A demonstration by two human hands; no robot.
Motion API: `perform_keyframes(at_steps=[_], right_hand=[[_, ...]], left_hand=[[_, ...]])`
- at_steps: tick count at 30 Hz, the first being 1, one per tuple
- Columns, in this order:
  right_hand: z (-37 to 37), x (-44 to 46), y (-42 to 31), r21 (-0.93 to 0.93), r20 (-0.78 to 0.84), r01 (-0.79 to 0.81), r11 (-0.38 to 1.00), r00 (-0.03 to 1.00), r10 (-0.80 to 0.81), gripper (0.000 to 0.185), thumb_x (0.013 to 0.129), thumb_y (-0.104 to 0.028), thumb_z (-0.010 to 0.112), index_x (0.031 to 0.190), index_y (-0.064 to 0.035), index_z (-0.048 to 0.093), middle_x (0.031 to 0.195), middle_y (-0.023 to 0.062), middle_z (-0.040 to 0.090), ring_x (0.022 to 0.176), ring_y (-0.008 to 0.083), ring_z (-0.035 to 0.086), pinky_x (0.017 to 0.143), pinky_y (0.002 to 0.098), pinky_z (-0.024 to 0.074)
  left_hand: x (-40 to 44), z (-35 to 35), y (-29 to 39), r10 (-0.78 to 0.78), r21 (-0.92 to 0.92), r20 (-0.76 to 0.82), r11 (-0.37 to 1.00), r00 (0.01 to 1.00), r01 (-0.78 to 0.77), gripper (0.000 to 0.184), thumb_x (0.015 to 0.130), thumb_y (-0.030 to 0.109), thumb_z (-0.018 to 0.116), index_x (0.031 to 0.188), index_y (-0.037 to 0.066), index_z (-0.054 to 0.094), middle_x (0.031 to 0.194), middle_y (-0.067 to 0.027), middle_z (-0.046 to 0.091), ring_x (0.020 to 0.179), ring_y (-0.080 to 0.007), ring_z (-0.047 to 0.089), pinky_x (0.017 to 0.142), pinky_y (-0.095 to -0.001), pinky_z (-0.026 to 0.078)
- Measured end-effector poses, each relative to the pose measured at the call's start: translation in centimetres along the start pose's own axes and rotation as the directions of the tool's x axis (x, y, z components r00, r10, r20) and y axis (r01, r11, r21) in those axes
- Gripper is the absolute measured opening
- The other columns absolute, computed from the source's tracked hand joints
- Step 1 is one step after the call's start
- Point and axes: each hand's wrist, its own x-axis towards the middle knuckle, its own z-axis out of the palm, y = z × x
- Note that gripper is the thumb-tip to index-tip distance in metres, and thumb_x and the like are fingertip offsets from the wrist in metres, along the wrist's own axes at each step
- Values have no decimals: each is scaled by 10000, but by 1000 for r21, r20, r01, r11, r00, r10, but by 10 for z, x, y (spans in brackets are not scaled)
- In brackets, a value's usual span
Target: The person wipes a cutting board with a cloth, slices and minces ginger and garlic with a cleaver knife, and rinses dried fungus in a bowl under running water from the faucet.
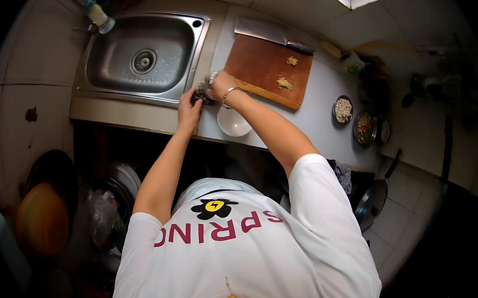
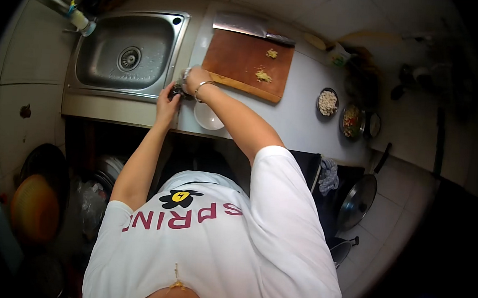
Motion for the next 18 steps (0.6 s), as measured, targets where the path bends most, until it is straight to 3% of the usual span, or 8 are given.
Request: perform_keyframes(at_steps=[1, 3, 8, 10, 13, 16, 17, 18], right_hand=[[-4, -1, 1, 21, -50, 4, 1000, 999, -3, 231, 792, -260, 644, 953, -103, 699, 940, 198, 683, 886, 379, 664, 790, 442, 546], [-20, 3, 1, 8, 5, -37, 999, 999, 37, 244, 787, -275, 660, 944, -93, 700, 941, 187, 684, 883, 366, 667, 790, 441, 546], [-47, -6, 6, 126, 47, -1, 992, 999, -5, 244, 742, -270, 719, 910, -92, 706, 927, 172, 685, 876, 340, 669, 773, 427, 544], [-54, -17, 6, 40, -14, 85, 996, 996, -84, 177, 755, -220, 697, 881, -96, 707, 921, 156, 687, 868, 334, 667, 775, 418, 540], [-53, -34, 11, -15, -155, 306, 952, 940, -304, 122, 768, -174, 675, 843, -82, 704, 898, 145, 684, 854, 330, 663, 767, 415, 532], [-60, -46, 12, 308, -226, 139, 941, 972, -69, 106, 776, -153, 677, 851, -85, 709, 881, 134, 689, 839, 321, 664, 750, 401, 524], [-54, -39, 22, 468, -218, 107, 877, 976, -3, 125, 760, -157, 707, 874, -109, 721, 870, 123, 696, 813, 312, 668, 736, 382, 518], [-53, -40, 29, 475, -203, 82, 876, 979, 18, 136, 756, -158, 713, 883, -109, 722, 872, 125, 696, 810, 312, 668, 739, 380, 517]], left_hand=[[2, 1, 3, -5, 33, -1, 999, 1000, 5, 456, 863, 5, 619, 1308, 21, 523, 1138, -107, 548, 960, -185, 600, 740, -284, 561], [8, 1, -6, -42, 32, -14, 999, 999, 43, 435, 873, 9, 610, 1299, 19, 522, 1134, -101, 574, 968, -176, 600, 724, -286, 573], [13, 13, -14, 4, 62, -109, 998, 994, 3, 361, 869, 12, 622, 1220, 25, 542, 972, -48, 579, 747, -105, 551, 618, -256, 546], [12, 15, 0, -29, 65, -149, 997, 988, 39, 344, 855, 11, 632, 1191, 16, 556, 966, -58, 587, 767, -118, 567, 613, -260, 540], [12, 18, 14, -97, 22, -183, 995, 978, 102, 344, 785, 133, 688, 1107, 43, 607, 982, -172, 612, 928, -330, 585, 830, -411, 472], [9, 22, 22, -118, 57, -220, 989, 968, 134, 325, 778, 139, 688, 1078, 37, 618, 985, -178, 613, 935, -333, 585, 831, -411, 472], [8, 23, 23, -117, 44, -228, 990, 967, 131, 317, 777, 141, 687, 1068, 33, 621, 986, -179, 613, 934, -335, 585, 831, -412, 471], [9, 24, 24, -115, 33, -234, 991, 965, 126, 309, 776, 142, 686, 1057, 29, 625, 986, -180, 613, 934, -337, 585, 830, -413, 470]])
